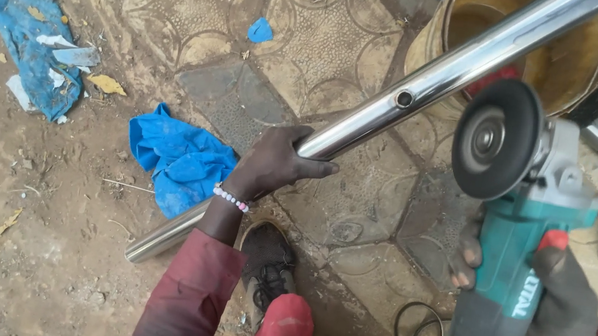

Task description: Grinding and smoothing the joints of a metal pipe using a handheld angle grinder in a workshop environment.

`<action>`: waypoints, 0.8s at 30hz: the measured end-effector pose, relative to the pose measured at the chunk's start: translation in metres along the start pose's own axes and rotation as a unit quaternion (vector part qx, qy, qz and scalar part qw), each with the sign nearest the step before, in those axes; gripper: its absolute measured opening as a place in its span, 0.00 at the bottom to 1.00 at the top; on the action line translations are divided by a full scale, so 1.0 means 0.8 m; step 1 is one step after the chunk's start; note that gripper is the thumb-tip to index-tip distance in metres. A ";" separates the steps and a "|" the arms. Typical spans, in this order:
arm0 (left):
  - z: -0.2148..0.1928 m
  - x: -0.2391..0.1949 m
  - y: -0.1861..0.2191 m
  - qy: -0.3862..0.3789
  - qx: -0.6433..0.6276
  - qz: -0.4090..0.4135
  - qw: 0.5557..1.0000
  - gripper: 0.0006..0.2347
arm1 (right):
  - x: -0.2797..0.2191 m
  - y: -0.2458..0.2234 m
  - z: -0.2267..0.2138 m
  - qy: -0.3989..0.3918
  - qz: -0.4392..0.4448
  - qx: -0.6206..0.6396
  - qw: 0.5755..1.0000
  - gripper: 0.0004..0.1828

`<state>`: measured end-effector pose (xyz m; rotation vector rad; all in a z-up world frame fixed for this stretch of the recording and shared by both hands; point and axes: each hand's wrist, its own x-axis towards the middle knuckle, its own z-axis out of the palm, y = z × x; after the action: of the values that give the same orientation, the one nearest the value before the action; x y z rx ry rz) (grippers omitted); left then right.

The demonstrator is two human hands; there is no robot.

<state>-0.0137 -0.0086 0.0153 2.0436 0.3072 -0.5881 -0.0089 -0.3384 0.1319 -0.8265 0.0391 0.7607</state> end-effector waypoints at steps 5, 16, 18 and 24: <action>-0.018 -0.012 0.029 -0.058 -0.083 -0.085 0.991 0.28 | -0.025 0.018 -0.011 0.284 0.106 -0.238 0.923 0.29; 0.006 -0.011 0.002 0.020 0.024 -0.004 0.999 0.21 | 0.029 0.037 0.107 0.372 0.215 -0.579 0.693 0.39; 0.009 -0.014 0.003 0.026 0.036 -0.006 0.999 0.21 | 0.037 0.047 0.111 0.376 0.207 -0.580 0.693 0.40; 0.021 -0.018 0.000 0.088 0.068 0.031 0.993 0.21 | 0.048 0.087 0.110 0.371 0.166 -0.612 0.678 0.44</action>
<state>-0.0310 -0.0226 0.0157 2.2344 0.3127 -0.3999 -0.0463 -0.2257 0.1358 -2.4674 0.4613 0.6764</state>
